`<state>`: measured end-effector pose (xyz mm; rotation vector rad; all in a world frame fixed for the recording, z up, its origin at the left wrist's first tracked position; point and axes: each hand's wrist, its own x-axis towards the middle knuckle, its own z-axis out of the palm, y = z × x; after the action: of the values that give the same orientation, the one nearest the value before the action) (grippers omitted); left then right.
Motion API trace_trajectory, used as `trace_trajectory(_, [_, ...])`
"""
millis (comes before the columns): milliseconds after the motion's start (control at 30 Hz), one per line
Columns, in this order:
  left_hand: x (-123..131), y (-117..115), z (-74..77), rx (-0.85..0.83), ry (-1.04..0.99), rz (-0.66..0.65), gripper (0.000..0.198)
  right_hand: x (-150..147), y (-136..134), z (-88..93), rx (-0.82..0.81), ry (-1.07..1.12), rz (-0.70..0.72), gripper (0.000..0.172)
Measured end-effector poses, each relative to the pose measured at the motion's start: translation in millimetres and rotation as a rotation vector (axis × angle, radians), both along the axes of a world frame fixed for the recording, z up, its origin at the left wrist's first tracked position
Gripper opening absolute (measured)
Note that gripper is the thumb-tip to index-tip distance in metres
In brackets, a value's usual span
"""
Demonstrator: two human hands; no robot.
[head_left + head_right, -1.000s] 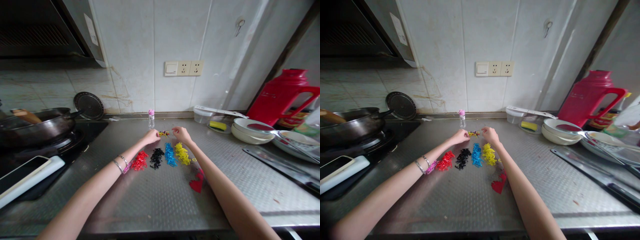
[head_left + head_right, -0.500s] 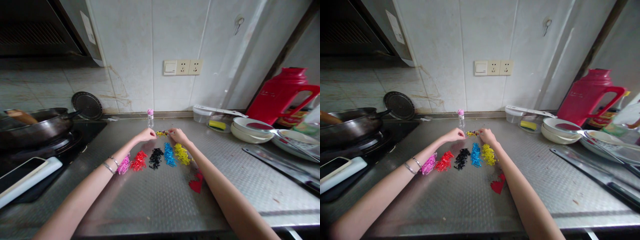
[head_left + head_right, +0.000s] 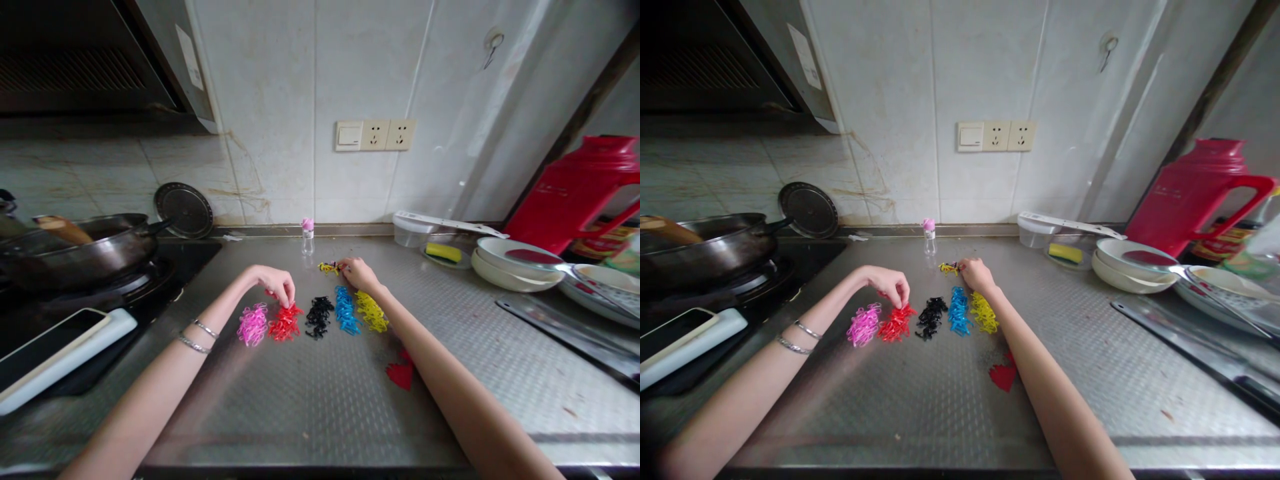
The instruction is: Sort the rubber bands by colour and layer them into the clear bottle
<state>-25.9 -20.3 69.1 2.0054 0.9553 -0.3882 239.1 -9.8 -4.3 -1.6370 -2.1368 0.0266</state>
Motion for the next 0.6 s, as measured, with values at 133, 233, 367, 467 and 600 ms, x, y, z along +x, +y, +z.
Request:
trace_trajectory(133, [-1.9,2.1,3.8,0.032,-0.075,0.038,0.022,-2.1,-0.2,0.2,0.005,-0.013,-0.011,0.031])
trace_trajectory(233, [-5.6,6.1,4.3,0.072,-0.112,0.051,0.023,-2.8,0.8,-0.5,0.004,-0.017,-0.018,0.03])
trace_trajectory(367, [-8.3,10.5,0.7,0.133,-0.143,0.08,0.024,-2.8,2.0,-1.0,0.003,-0.017,-0.024,0.03])
trace_trajectory(467, [-9.6,12.5,-2.4,0.15,-0.161,0.11,0.024,-0.5,2.9,-0.4,-0.002,-0.001,-0.032,0.03])
trace_trajectory(600, [-12.2,15.2,-5.4,0.162,-0.166,0.136,0.027,6.6,3.3,1.2,-0.019,0.058,-0.082,0.032])
